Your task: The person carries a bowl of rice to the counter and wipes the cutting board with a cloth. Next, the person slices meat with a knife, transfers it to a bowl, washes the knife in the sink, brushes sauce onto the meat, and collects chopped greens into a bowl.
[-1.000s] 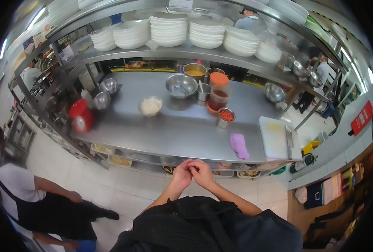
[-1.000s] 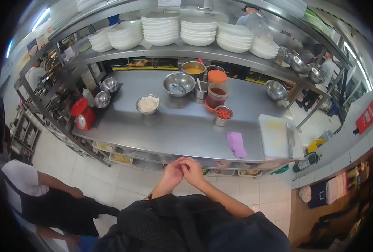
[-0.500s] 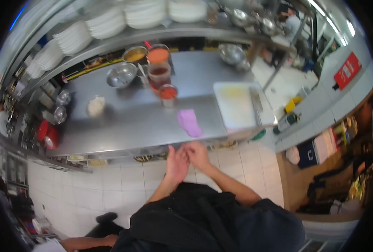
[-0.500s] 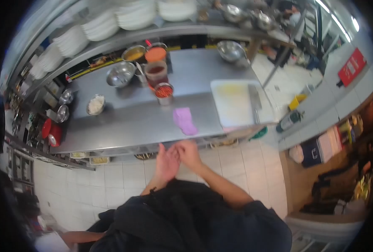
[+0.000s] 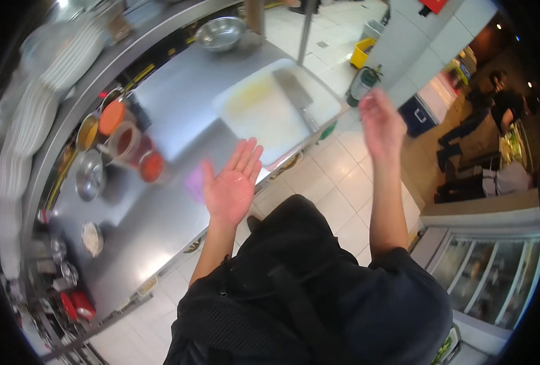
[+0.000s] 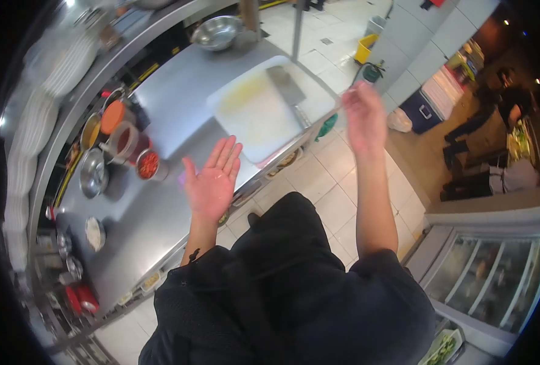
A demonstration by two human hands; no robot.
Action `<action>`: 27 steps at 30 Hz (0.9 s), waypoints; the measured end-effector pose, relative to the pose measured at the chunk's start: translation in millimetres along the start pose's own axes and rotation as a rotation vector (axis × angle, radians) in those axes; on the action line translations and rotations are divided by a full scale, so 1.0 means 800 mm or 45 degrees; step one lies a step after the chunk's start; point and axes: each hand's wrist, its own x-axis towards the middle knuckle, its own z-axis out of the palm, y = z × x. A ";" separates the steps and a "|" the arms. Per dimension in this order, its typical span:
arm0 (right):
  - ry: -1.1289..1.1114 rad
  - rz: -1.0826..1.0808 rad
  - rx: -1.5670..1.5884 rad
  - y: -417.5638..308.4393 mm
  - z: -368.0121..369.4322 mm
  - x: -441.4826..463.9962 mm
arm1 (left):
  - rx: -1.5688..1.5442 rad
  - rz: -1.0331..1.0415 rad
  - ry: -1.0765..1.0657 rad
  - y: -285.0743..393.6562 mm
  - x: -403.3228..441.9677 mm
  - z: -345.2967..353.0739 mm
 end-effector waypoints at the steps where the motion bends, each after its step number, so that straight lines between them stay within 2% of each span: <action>1: -0.018 -0.238 -0.114 -0.031 -0.005 0.016 | 0.030 0.007 0.048 -0.005 0.013 -0.001; 2: 0.181 -0.510 -0.271 -0.052 -0.013 0.038 | 0.066 0.016 0.092 -0.011 0.028 -0.001; 4: 0.348 -1.013 -0.634 -0.078 -0.050 0.086 | 0.090 -0.027 0.160 -0.025 0.058 -0.012; 5: 0.360 -1.016 -0.640 -0.082 -0.076 0.115 | 0.108 -0.022 0.234 -0.035 0.074 -0.017; 7: 0.595 -1.216 -1.676 -0.052 -0.146 0.180 | 0.149 -0.039 0.249 -0.051 0.104 -0.025; 9: 0.290 -0.389 -2.012 0.037 -0.255 0.276 | 0.200 -0.044 0.289 -0.073 0.145 -0.022; 10: -0.205 -0.219 -1.877 0.092 -0.311 0.298 | 0.226 -0.077 0.278 -0.088 0.172 -0.014; 12: -0.375 0.059 -2.057 0.138 -0.324 0.307 | 0.274 -0.097 0.282 -0.112 0.236 -0.005; 13: -0.390 0.075 -2.033 0.148 -0.319 0.321 | 0.308 -0.126 0.319 -0.124 0.268 -0.005; 15: -0.105 -0.286 -1.939 0.133 -0.281 0.324 | 0.323 -0.151 0.406 -0.142 0.314 -0.005; 16: -0.117 -0.263 -1.946 0.121 -0.264 0.325 | 0.361 -0.166 0.441 -0.152 0.342 -0.003; 18: 0.078 -0.015 -1.881 0.102 -0.237 0.339 | 0.402 -0.193 0.455 -0.175 0.395 -0.001; 19: 0.114 -0.354 -1.747 0.114 -0.247 0.350 | 0.452 -0.233 0.482 -0.186 0.418 -0.003; 20: 0.142 -0.363 -1.741 0.109 -0.242 0.356 | 0.512 -0.279 0.507 -0.194 0.439 -0.004; 22: -0.033 -0.549 -1.414 0.086 -0.219 0.355 | 0.535 -0.299 0.523 -0.210 0.477 -0.003; 24: -0.174 -0.858 -1.463 0.058 -0.174 0.327 | 0.545 -0.325 0.544 -0.223 0.504 -0.008; 26: -0.733 -0.992 -1.134 0.081 -0.185 0.296 | 0.380 -0.321 0.509 -0.227 0.528 -0.013; 27: -0.731 -1.000 -1.140 0.095 -0.195 0.298 | 0.379 -0.327 0.501 -0.229 0.536 -0.008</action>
